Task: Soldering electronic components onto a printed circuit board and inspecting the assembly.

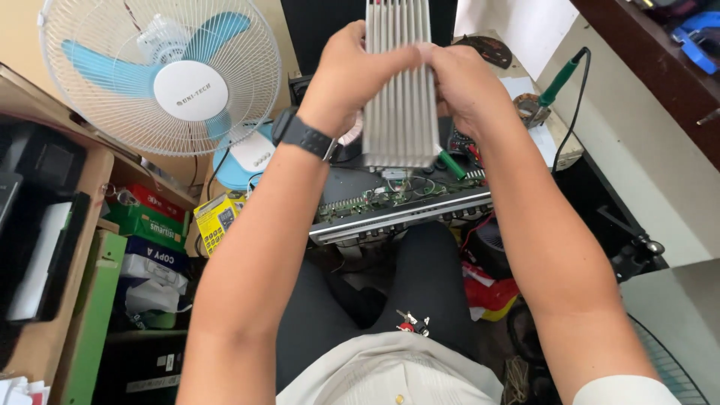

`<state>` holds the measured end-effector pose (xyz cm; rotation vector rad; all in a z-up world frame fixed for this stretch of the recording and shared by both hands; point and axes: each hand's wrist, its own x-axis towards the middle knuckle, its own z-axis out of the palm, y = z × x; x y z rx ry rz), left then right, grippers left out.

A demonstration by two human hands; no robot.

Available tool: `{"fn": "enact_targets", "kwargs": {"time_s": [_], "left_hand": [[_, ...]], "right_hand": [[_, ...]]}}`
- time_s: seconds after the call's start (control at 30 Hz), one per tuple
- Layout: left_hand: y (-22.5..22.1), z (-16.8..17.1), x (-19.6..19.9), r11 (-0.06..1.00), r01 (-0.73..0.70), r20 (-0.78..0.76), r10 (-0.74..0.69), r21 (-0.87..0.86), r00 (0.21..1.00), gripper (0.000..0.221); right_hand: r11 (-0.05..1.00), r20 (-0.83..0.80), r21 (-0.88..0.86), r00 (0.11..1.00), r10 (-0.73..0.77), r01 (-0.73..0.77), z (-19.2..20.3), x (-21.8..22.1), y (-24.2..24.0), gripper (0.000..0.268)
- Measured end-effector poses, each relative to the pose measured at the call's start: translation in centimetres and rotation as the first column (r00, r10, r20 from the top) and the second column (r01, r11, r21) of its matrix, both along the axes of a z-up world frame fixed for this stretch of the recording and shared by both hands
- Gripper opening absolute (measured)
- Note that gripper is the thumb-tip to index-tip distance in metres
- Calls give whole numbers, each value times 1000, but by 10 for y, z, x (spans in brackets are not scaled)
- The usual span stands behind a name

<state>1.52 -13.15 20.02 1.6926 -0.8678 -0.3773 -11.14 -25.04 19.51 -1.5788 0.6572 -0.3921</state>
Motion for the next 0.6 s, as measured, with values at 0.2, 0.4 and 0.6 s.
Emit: {"fn": "enact_targets", "kwargs": {"time_s": [0.2,0.4,0.6], "left_hand": [[-6,-14,-20,946,-12,18,19,-325,1000,59],[-4,1,-46,958,-176,-363,85,-226,928,74],[-21,-15,-54,901,-144,-473,-75,-409,878,57]], "right_hand": [[969,-311,-239,950,-21,-56,14,-10,3,120],[916,-196,-357,973,119,-184,-20,-8,-26,80],[882,-360,-438,933,8,-176,11,-15,-22,85]]}}
